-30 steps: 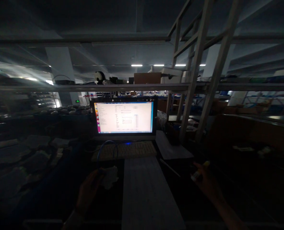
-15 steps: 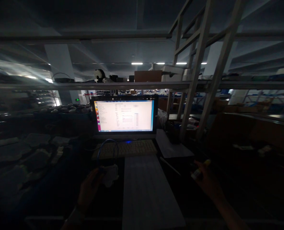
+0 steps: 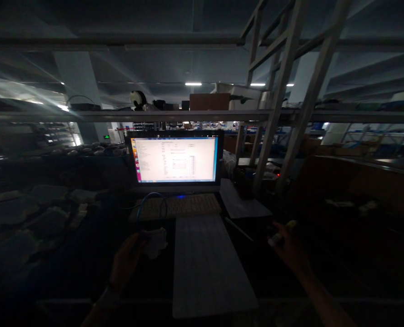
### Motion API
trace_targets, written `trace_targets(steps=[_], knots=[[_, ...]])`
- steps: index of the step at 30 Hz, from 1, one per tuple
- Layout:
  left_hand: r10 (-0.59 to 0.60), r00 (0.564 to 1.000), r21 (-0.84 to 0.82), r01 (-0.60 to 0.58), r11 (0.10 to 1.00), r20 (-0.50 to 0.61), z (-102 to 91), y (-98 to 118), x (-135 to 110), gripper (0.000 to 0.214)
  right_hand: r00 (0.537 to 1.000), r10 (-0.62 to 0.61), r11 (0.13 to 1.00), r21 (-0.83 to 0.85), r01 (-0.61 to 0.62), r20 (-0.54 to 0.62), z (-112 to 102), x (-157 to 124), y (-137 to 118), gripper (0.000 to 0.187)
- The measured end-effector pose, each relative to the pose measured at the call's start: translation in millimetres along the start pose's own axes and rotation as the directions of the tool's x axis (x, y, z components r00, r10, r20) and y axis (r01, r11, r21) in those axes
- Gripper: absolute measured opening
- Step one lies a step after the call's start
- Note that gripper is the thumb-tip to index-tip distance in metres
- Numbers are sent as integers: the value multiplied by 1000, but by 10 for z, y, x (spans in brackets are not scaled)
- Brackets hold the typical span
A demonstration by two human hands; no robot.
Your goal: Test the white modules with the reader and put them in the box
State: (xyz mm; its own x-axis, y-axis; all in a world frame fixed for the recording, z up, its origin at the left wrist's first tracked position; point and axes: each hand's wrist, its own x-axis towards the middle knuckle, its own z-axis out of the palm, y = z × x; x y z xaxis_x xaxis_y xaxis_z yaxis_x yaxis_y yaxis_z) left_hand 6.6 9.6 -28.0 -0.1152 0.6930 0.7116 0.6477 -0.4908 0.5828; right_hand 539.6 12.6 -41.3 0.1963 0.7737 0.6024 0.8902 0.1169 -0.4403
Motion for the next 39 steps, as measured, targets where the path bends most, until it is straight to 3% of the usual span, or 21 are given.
trace_targets(steps=[4,9,14,22,30,39], knots=[[-4,996,40,7,999,-93,-49,79,22,39,1000,9,1000,-13,-10,-11,-75,-18,-156,48],[-170,956,5,176,984,-239,-108,78,31,49,999,16,1000,-7,-16,-43,-79,-28,-203,49],[-291,930,-75,281,957,-226,-154,127,73,46,998,27,999,21,-26,-55,-70,-35,-205,51],[-286,931,-66,279,958,-228,-196,140,82,40,998,25,1000,1,-25,-60,-84,-37,-212,49],[-377,906,-134,357,925,-192,-169,51,61,47,997,33,999,14,-32,-73,-80,-52,-198,49],[-396,903,-152,373,915,-168,-154,19,68,51,997,21,1000,14,-20,-81,-69,-47,-173,49]])
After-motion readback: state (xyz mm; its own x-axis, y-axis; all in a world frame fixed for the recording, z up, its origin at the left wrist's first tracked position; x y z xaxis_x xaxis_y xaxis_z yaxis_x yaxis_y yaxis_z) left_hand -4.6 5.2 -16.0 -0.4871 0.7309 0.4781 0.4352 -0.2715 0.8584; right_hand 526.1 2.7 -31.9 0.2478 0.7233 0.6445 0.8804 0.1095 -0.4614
